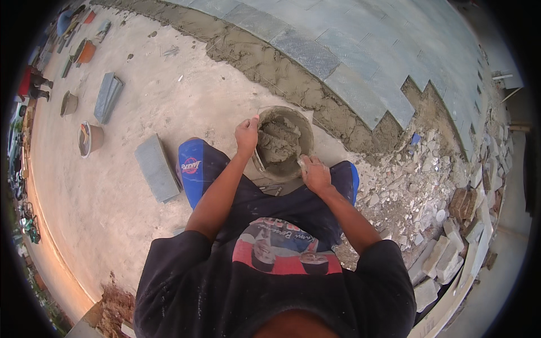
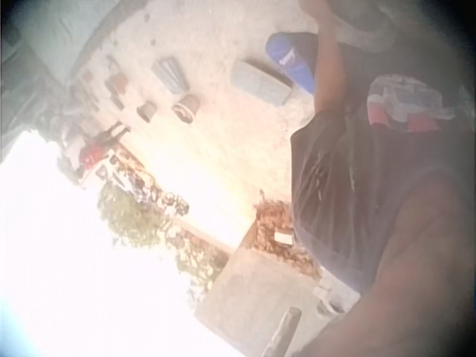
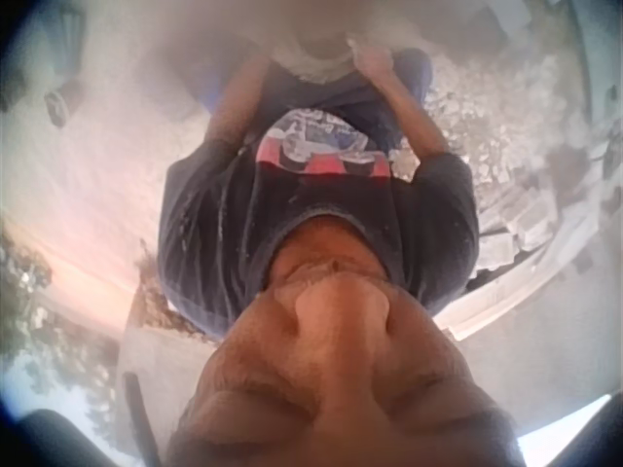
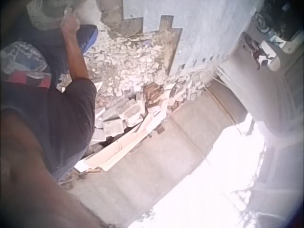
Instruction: The person scoops cement mortar from a bucket with a trowel and spreads it onto a concrete floor along the edge of laid stone tiles. They pick up the bucket and move it to a different section of the floor.
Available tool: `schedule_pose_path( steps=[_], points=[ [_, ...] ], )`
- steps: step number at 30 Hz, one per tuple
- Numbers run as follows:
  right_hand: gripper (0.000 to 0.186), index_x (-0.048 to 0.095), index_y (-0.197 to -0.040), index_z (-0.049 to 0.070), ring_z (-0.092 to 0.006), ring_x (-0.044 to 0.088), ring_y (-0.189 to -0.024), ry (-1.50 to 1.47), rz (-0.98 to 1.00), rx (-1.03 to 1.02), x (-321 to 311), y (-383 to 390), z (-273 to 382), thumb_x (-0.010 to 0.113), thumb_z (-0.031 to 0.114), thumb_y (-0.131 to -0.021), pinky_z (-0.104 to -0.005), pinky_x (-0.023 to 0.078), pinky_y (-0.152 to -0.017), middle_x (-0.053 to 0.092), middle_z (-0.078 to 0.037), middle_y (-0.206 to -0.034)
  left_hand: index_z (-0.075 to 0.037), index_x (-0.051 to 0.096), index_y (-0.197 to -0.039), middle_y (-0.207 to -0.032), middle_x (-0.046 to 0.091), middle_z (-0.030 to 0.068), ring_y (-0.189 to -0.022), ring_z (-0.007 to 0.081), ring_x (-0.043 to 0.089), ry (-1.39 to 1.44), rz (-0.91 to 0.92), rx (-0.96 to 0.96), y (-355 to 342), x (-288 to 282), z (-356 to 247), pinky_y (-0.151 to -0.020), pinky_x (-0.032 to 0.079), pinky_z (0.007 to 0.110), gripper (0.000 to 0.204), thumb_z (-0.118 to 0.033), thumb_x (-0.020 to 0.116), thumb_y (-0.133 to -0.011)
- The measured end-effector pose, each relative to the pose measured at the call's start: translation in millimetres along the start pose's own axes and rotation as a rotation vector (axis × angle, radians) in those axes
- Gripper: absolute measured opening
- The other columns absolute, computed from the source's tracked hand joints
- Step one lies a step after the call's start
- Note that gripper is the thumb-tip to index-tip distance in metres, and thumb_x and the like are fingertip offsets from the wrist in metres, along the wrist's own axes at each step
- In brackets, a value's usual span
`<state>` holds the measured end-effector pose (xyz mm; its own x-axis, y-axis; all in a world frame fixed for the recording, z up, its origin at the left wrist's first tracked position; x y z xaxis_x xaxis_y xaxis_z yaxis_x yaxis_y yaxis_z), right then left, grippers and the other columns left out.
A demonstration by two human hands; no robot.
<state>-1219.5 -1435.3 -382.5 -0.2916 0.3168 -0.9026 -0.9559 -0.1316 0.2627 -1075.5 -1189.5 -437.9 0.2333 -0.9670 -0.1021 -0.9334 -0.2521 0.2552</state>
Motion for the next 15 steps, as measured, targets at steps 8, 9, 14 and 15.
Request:
schedule_pose_path(
  steps=[8, 9, 14, 15],
  points=[
    [0.043, 0.057, -0.125, 0.007, -0.0403, 0.063, -0.103, -0.054, 0.008, 0.216, -53, -5, -14, 0.063, 0.024, -0.086, -0.0486, 0.051, -0.086, 0.062, -0.024, -0.111, -0.005, 0.038, -0.057, -0.056, 0.031, -0.0037, -0.056, 0.0088, 0.028, -0.018, 0.019, -0.008, 5, 7, -13, -0.049, 0.027, 0.034, 0.051, -0.028, 0.067, -0.093],
    [0.044, 0.057, -0.124, 0.005, -0.0406, 0.063, -0.104, -0.090, 0.101, 0.237, -37, -3, -20, 0.063, 0.024, -0.085, -0.0480, 0.051, -0.088, 0.063, -0.025, -0.110, -0.005, 0.038, -0.057, -0.056, 0.031, -0.0039, -0.056, 0.0086, 0.028, -0.016, 0.022, -0.021, 8, 5, -11, -0.049, 0.027, 0.034, 0.051, -0.028, 0.067, -0.093],
    [0.052, 0.058, -0.125, -0.002, -0.0435, 0.063, -0.104, -0.408, 0.093, 0.183, 47, -16, -36, 0.063, 0.026, -0.082, -0.0479, 0.050, -0.090, 0.065, -0.031, -0.106, -0.006, 0.037, -0.056, -0.056, 0.031, -0.0044, -0.056, 0.0081, 0.028, 0.003, -0.002, 0.000, 13, 9, -15, -0.049, 0.026, 0.033, 0.052, -0.028, 0.066, -0.094],
    [0.053, 0.057, -0.127, -0.003, -0.0418, 0.065, -0.098, -0.404, 0.149, 0.152, 64, -10, -31, 0.063, 0.026, -0.082, -0.0468, 0.052, -0.086, 0.065, -0.031, -0.104, -0.007, 0.037, -0.056, -0.056, 0.031, -0.0045, -0.056, 0.0080, 0.028, 0.009, -0.010, -0.007, 18, 9, -14, -0.049, 0.026, 0.033, 0.051, -0.027, 0.065, -0.094]
  ],
)
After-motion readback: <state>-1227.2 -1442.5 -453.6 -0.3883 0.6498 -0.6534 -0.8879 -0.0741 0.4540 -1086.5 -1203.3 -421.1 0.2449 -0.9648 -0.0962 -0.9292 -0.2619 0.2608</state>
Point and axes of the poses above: each hand's wrist, its own y-axis away from the middle knuckle, its own x-axis out of the palm, z = x × y, the point moved 10 cm from there along -y, towards the middle knuckle
